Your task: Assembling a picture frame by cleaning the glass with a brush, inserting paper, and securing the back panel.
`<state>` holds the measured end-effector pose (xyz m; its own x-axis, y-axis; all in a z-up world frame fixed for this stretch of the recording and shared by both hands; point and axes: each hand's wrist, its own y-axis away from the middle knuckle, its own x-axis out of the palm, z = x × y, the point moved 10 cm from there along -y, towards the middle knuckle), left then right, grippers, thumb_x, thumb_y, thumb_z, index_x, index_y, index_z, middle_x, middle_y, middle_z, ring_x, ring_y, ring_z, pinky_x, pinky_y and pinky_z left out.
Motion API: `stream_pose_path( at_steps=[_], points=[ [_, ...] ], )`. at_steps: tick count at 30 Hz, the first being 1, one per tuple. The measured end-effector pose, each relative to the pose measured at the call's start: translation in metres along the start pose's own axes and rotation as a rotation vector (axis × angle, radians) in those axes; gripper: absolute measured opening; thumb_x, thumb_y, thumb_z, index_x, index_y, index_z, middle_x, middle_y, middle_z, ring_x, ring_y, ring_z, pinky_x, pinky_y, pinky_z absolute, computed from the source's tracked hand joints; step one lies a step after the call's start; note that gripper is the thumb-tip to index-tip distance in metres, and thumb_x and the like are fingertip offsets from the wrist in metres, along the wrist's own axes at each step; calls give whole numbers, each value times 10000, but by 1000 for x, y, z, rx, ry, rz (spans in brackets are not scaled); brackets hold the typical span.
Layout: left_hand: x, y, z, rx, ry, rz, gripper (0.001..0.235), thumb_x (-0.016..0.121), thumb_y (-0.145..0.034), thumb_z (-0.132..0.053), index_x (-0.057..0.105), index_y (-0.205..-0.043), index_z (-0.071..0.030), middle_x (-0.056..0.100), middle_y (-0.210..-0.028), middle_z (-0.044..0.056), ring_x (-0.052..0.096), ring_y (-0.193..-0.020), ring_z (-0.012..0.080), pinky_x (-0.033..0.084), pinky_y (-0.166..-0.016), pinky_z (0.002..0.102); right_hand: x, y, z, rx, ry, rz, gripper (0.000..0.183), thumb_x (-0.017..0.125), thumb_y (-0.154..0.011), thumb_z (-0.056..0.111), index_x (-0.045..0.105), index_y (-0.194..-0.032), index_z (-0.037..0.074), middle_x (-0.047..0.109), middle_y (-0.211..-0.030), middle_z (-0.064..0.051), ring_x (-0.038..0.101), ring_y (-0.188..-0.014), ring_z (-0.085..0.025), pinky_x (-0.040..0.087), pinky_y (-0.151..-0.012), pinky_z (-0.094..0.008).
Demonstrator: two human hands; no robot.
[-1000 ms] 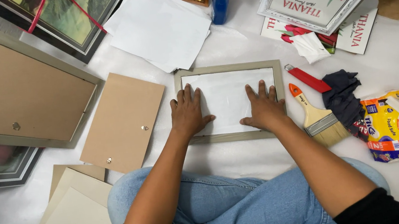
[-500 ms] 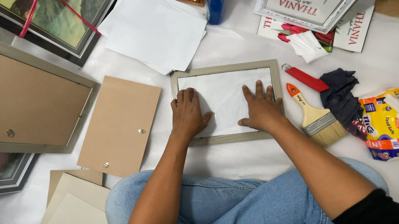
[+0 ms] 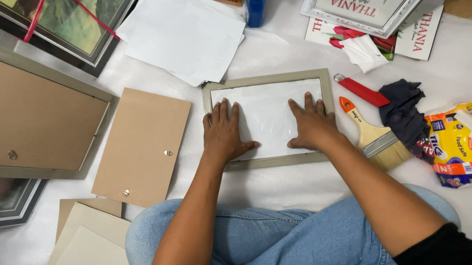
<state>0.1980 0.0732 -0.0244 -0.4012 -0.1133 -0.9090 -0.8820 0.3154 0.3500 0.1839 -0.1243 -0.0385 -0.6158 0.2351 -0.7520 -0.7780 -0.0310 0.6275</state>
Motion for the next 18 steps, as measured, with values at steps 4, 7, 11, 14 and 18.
stream_pose_path(
  at_steps=[4,7,11,14,18],
  points=[
    [6,-2,14,-51,31,78,1324,886,-606,-639,227,-1637,-134,168,-1682,243,125,-1555,416,114,-1213,592,2,-8,-18,43,58,11,1233,942,-697,262,176,-1656,148,60,-1678,-326,85,-1526,-558,153,-1102,-801],
    [16,-3,27,-102,12,100,1341,921,-604,-568,201,-1643,-120,115,-1690,256,78,-1553,434,93,-1204,610,13,-16,-30,78,97,26,1328,977,-646,242,125,-1664,188,31,-1684,-311,63,-1537,-533,122,-1103,-804],
    [19,-6,29,-115,39,106,1300,919,-629,-542,225,-1629,-88,93,-1698,244,33,-1554,436,81,-1208,615,10,-15,-30,69,78,6,1306,964,-655,210,137,-1665,184,66,-1686,-304,62,-1540,-529,73,-1131,-778],
    [17,-5,30,-116,49,105,1289,920,-640,-535,230,-1624,-68,87,-1698,236,31,-1549,439,99,-1204,615,6,-9,-26,63,71,2,1301,967,-653,207,149,-1665,180,70,-1688,-300,65,-1538,-533,68,-1139,-770],
    [19,-9,32,-105,44,89,1300,921,-634,-543,237,-1615,-35,115,-1691,231,62,-1535,434,135,-1191,599,5,-10,-27,62,66,-11,1299,967,-650,206,155,-1664,183,69,-1690,-295,62,-1537,-535,56,-1145,-763]
  ],
)
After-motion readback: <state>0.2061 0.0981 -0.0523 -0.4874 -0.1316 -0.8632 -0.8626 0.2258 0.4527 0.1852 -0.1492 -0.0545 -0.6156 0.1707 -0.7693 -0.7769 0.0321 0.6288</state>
